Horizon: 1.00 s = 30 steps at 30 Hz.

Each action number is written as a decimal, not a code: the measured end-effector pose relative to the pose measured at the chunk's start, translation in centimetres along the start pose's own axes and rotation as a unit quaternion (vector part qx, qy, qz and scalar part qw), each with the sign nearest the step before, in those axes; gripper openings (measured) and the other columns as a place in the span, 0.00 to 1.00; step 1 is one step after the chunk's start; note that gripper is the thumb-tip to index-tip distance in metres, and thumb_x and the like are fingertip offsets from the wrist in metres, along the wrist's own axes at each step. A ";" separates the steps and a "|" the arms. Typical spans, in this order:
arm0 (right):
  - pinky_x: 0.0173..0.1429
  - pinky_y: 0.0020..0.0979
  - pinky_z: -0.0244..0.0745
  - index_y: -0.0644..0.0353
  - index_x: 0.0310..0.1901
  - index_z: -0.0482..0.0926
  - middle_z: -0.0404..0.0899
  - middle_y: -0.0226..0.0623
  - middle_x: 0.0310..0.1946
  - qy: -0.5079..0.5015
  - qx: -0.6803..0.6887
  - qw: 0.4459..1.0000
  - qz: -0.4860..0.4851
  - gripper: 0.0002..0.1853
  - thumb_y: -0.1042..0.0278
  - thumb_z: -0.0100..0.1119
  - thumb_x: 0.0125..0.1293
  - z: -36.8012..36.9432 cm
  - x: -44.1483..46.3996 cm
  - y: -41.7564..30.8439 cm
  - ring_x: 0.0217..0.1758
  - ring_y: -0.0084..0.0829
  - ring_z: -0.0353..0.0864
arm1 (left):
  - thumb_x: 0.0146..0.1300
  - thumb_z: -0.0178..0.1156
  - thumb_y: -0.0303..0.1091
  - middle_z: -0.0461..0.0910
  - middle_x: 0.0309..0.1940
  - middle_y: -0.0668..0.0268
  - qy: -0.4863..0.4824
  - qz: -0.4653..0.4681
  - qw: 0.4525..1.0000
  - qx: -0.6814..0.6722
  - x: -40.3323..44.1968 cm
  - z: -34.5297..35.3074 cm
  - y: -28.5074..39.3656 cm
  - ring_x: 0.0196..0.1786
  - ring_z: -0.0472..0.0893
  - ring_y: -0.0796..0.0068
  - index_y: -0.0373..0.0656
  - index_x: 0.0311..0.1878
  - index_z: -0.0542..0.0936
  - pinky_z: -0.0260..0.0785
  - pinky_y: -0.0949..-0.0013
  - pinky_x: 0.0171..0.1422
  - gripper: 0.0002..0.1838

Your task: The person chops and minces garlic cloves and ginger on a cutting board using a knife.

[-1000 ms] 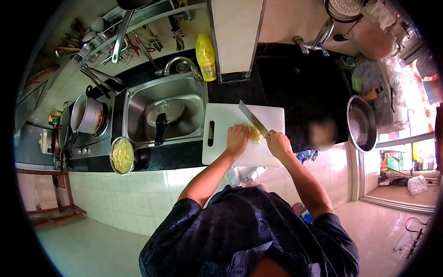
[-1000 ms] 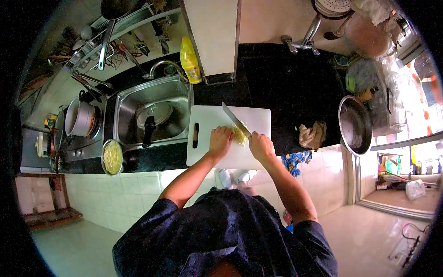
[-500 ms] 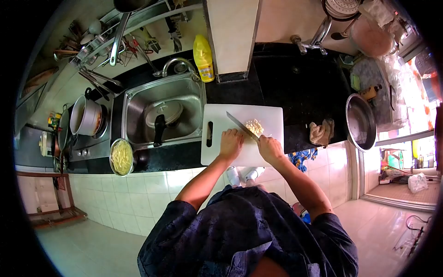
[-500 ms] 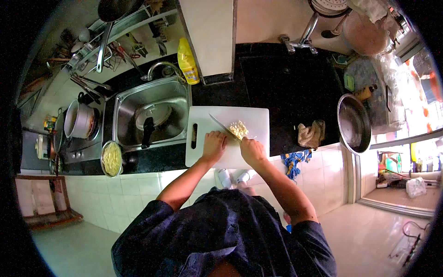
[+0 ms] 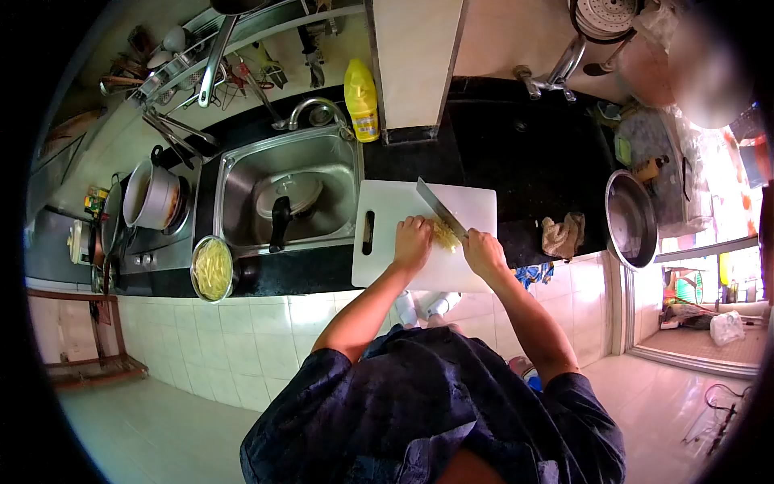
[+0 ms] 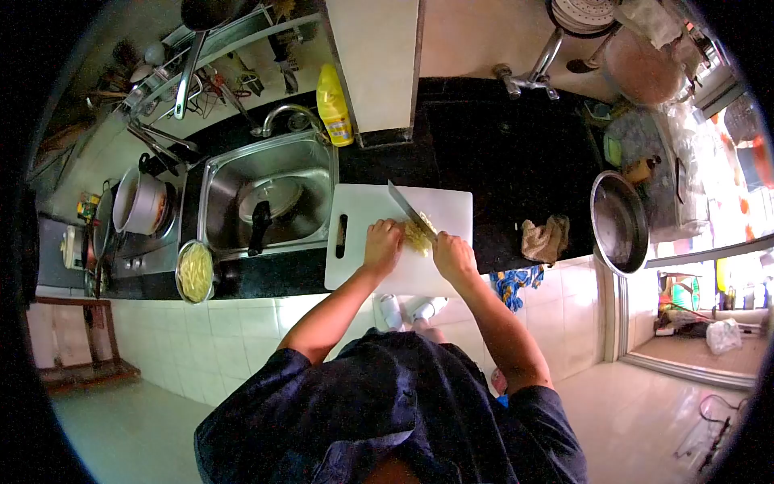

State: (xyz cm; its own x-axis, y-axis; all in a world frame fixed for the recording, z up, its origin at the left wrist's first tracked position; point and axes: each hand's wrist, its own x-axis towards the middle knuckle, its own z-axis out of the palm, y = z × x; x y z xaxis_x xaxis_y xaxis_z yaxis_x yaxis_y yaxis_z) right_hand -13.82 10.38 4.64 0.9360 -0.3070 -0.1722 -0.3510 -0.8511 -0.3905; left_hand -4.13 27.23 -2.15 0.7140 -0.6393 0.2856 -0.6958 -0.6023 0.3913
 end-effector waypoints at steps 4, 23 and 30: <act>0.45 0.55 0.80 0.66 0.37 0.80 0.84 0.60 0.31 0.017 0.005 1.000 0.023 0.17 0.59 0.50 0.75 -0.5 -0.2 0.2 0.37 0.60 0.85 | 0.66 0.61 0.35 0.79 0.41 0.63 0.011 -0.034 0.999 0.002 -0.8 0.1 -0.1 0.49 0.76 0.60 0.45 0.41 0.81 0.66 0.55 0.55 0.06; 0.43 0.55 0.81 0.66 0.37 0.80 0.84 0.59 0.30 -0.010 -0.002 0.999 -0.031 0.17 0.60 0.50 0.74 0.2 -0.8 -0.7 0.34 0.59 0.86 | 0.66 0.61 0.37 0.77 0.37 0.64 -0.006 0.003 1.000 0.009 -2.1 -1.2 0.0 0.47 0.75 0.61 0.46 0.38 0.80 0.63 0.55 0.54 0.06; 0.43 0.56 0.80 0.66 0.37 0.80 0.83 0.61 0.30 0.005 0.003 1.000 0.001 0.17 0.59 0.51 0.74 -0.7 -0.2 0.5 0.36 0.61 0.85 | 0.65 0.62 0.38 0.77 0.38 0.65 -0.002 0.026 1.000 0.009 -2.9 -0.7 0.2 0.49 0.74 0.61 0.46 0.39 0.81 0.62 0.54 0.56 0.07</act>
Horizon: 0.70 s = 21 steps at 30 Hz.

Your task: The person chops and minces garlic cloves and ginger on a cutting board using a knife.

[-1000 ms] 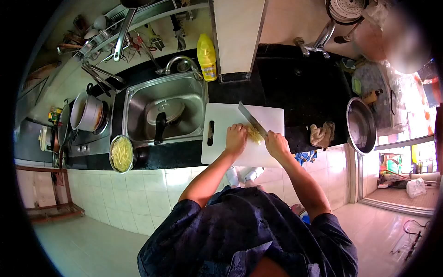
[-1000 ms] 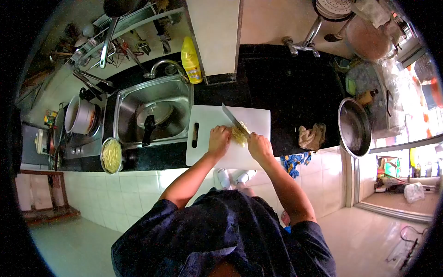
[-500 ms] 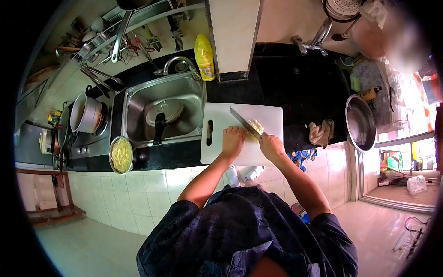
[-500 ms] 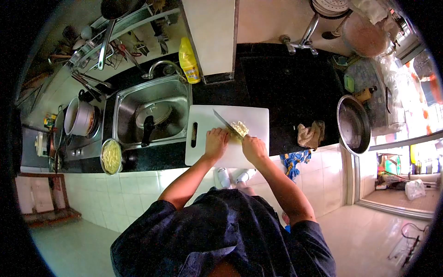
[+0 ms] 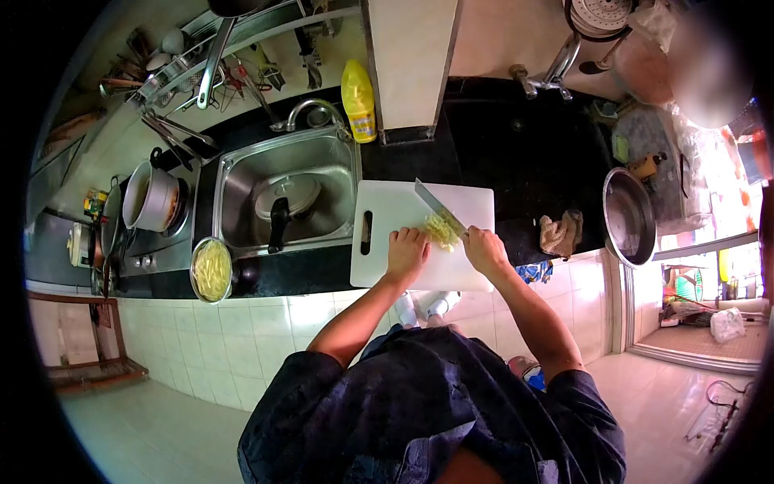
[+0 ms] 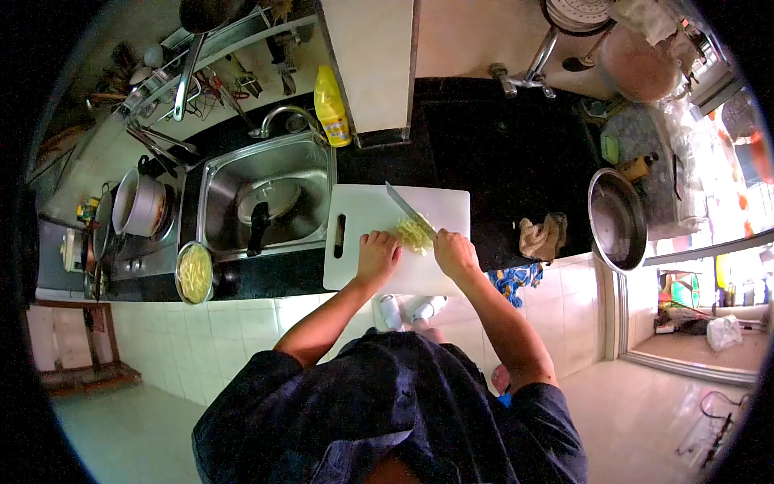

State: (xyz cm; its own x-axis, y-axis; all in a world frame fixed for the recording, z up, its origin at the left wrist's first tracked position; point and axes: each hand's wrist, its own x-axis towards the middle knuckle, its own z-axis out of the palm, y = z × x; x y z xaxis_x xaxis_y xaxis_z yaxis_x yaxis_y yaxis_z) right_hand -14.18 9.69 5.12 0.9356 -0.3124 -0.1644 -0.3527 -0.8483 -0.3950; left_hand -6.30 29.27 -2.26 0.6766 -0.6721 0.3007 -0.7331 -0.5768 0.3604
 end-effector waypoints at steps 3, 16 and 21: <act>0.44 0.55 0.81 0.66 0.38 0.81 0.83 0.61 0.31 0.004 0.002 1.000 0.010 0.17 0.59 0.50 0.74 -0.1 0.4 0.2 0.36 0.61 0.85 | 0.64 0.62 0.37 0.78 0.39 0.65 0.009 0.012 1.000 0.014 1.2 1.2 -0.2 0.49 0.75 0.61 0.46 0.38 0.81 0.62 0.55 0.56 0.06; 0.44 0.55 0.81 0.65 0.37 0.81 0.84 0.61 0.31 -0.015 0.003 1.000 -0.003 0.20 0.55 0.50 0.75 0.5 -0.3 -0.8 0.37 0.60 0.86 | 0.56 0.58 0.32 0.76 0.39 0.63 -0.106 0.212 0.971 -0.001 -2.1 2.3 3.3 0.49 0.77 0.61 0.45 0.40 0.80 0.64 0.53 0.55 0.08; 0.46 0.55 0.81 0.65 0.40 0.81 0.84 0.60 0.33 0.011 -0.016 0.999 0.028 0.18 0.56 0.51 0.74 1.0 1.3 1.3 0.39 0.60 0.85 | 0.59 0.58 0.33 0.77 0.42 0.63 -0.094 0.228 0.968 0.048 0.5 2.3 4.4 0.52 0.76 0.63 0.44 0.43 0.80 0.65 0.56 0.59 0.10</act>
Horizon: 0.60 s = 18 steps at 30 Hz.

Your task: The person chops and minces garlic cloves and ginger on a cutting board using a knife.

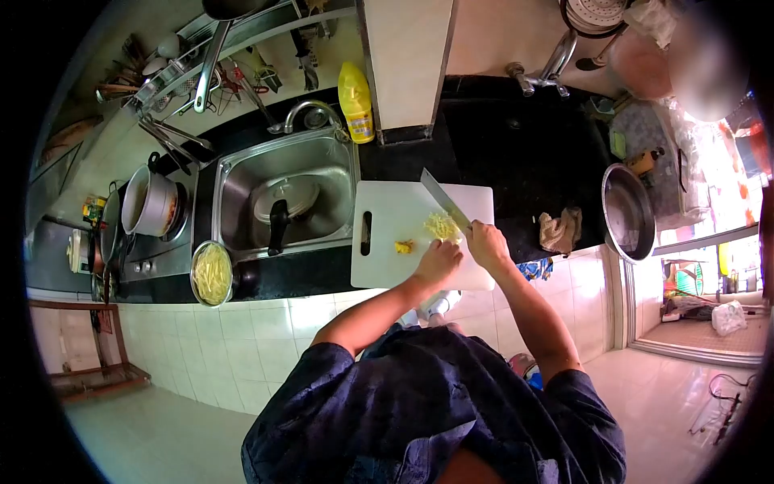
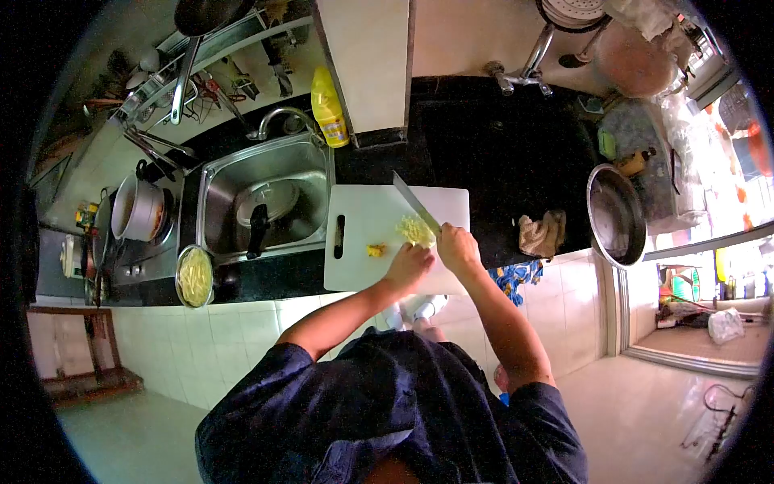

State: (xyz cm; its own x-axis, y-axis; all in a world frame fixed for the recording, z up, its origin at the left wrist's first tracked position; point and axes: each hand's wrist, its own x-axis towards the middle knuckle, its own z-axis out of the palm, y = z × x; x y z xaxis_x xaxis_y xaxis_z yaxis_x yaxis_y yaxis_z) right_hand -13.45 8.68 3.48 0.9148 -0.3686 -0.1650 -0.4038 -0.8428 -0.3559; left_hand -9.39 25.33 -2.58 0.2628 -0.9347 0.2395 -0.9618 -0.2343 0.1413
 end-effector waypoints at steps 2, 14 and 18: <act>0.46 0.55 0.81 0.65 0.40 0.81 0.84 0.60 0.34 -0.016 0.001 1.000 0.004 0.18 0.57 0.51 0.74 -0.4 0.2 0.0 0.39 0.60 0.85 | 0.60 0.58 0.33 0.78 0.43 0.63 0.017 -0.039 0.999 0.000 0.8 0.1 -1.4 0.52 0.76 0.62 0.43 0.44 0.81 0.65 0.55 0.59 0.11; 0.46 0.56 0.79 0.66 0.40 0.80 0.83 0.62 0.33 -0.030 0.027 0.999 0.013 0.18 0.56 0.51 0.73 -0.6 -1.7 -1.2 0.39 0.62 0.84 | 0.63 0.59 0.34 0.76 0.44 0.62 0.072 -0.092 0.992 -0.052 -3.6 -2.4 -5.2 0.51 0.74 0.61 0.43 0.42 0.81 0.64 0.56 0.57 0.08; 0.45 0.56 0.79 0.66 0.40 0.80 0.83 0.62 0.32 -0.030 0.025 0.999 0.000 0.18 0.56 0.51 0.74 -0.8 -1.7 -1.7 0.37 0.62 0.84 | 0.63 0.60 0.35 0.77 0.41 0.62 0.045 -0.117 0.992 -0.036 -4.6 -2.0 -5.8 0.49 0.74 0.60 0.43 0.40 0.81 0.63 0.56 0.56 0.07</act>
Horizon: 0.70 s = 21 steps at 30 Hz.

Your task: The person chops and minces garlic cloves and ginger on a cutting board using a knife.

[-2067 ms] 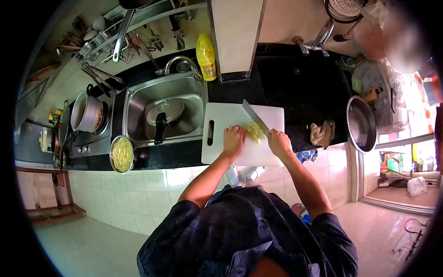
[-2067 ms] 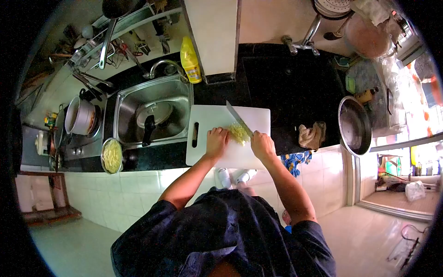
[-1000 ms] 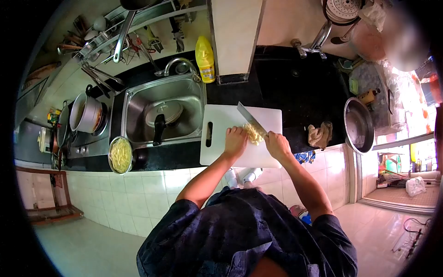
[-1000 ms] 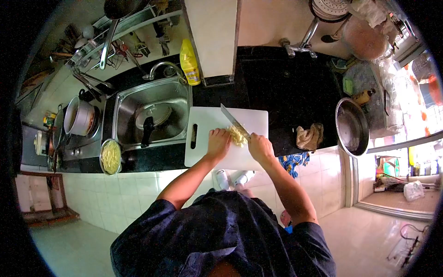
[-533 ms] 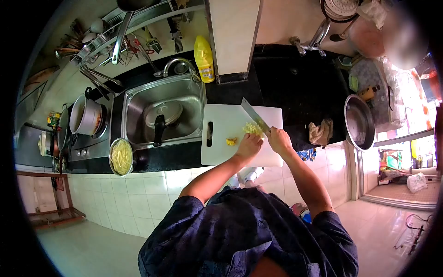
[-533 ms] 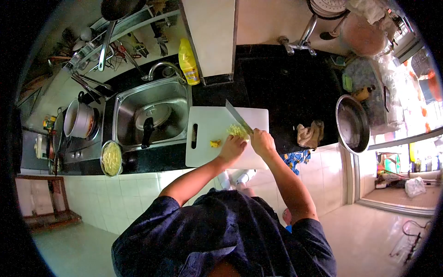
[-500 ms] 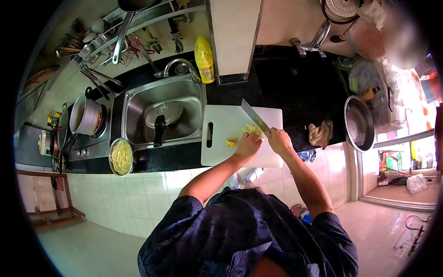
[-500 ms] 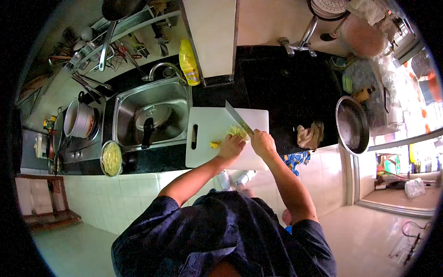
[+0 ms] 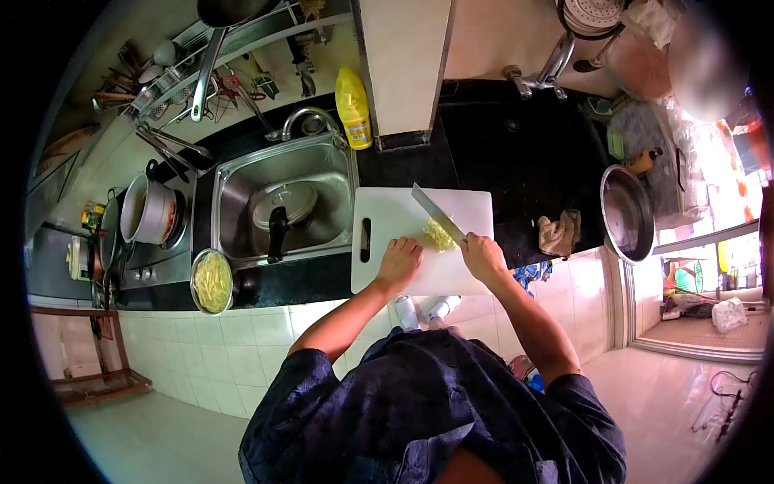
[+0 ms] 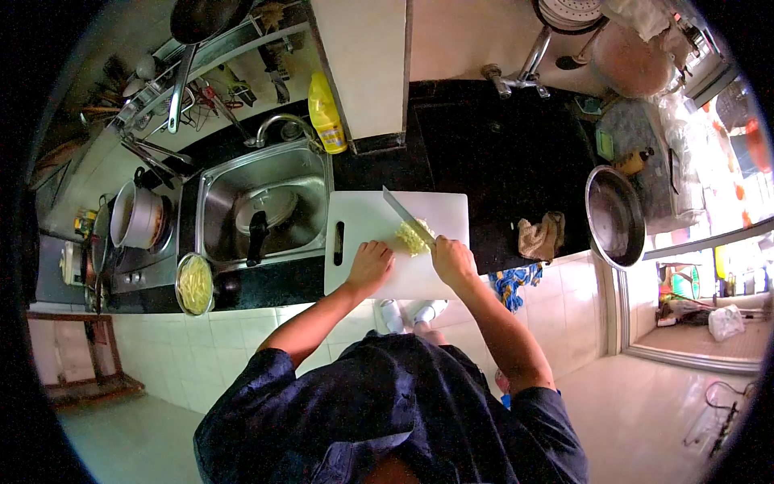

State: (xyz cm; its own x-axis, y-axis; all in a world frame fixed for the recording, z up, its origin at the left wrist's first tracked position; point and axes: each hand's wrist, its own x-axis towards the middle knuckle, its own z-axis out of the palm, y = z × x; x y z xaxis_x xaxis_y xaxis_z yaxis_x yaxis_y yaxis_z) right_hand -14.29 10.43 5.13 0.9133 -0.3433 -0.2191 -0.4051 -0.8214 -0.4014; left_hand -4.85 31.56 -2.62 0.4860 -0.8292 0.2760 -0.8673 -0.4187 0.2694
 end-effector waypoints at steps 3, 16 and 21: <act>0.44 0.55 0.80 0.66 0.38 0.81 0.83 0.61 0.30 0.003 -0.018 1.000 -0.018 0.18 0.57 0.50 0.75 0.7 -0.2 0.0 0.35 0.61 0.85 | 0.62 0.61 0.35 0.77 0.40 0.63 0.021 0.005 0.999 -0.024 -0.6 -0.9 1.0 0.49 0.76 0.61 0.44 0.38 0.81 0.65 0.54 0.55 0.06; 0.42 0.57 0.78 0.64 0.39 0.79 0.83 0.60 0.30 0.000 -0.005 1.000 -0.029 0.18 0.56 0.51 0.76 0.1 -0.6 -1.4 0.35 0.61 0.84 | 0.61 0.59 0.33 0.77 0.37 0.64 0.016 0.048 0.999 0.001 1.7 0.9 2.8 0.46 0.77 0.61 0.44 0.38 0.80 0.64 0.54 0.52 0.05; 0.43 0.56 0.80 0.65 0.39 0.80 0.84 0.59 0.29 -0.021 -0.023 0.998 -0.048 0.20 0.55 0.48 0.76 1.4 -0.5 -1.4 0.35 0.60 0.85 | 0.62 0.59 0.34 0.77 0.39 0.62 -0.013 0.061 0.998 0.007 0.2 -0.1 2.5 0.47 0.76 0.61 0.44 0.39 0.79 0.64 0.53 0.54 0.06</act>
State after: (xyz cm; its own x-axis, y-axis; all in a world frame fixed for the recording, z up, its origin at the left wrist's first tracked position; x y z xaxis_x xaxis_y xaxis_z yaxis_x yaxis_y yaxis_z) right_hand -14.24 12.35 4.55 0.9449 -0.2439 -0.2184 -0.3128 -0.8697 -0.3818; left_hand -6.86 30.35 -1.82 0.3734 -0.8837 0.2823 -0.9214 -0.3182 0.2230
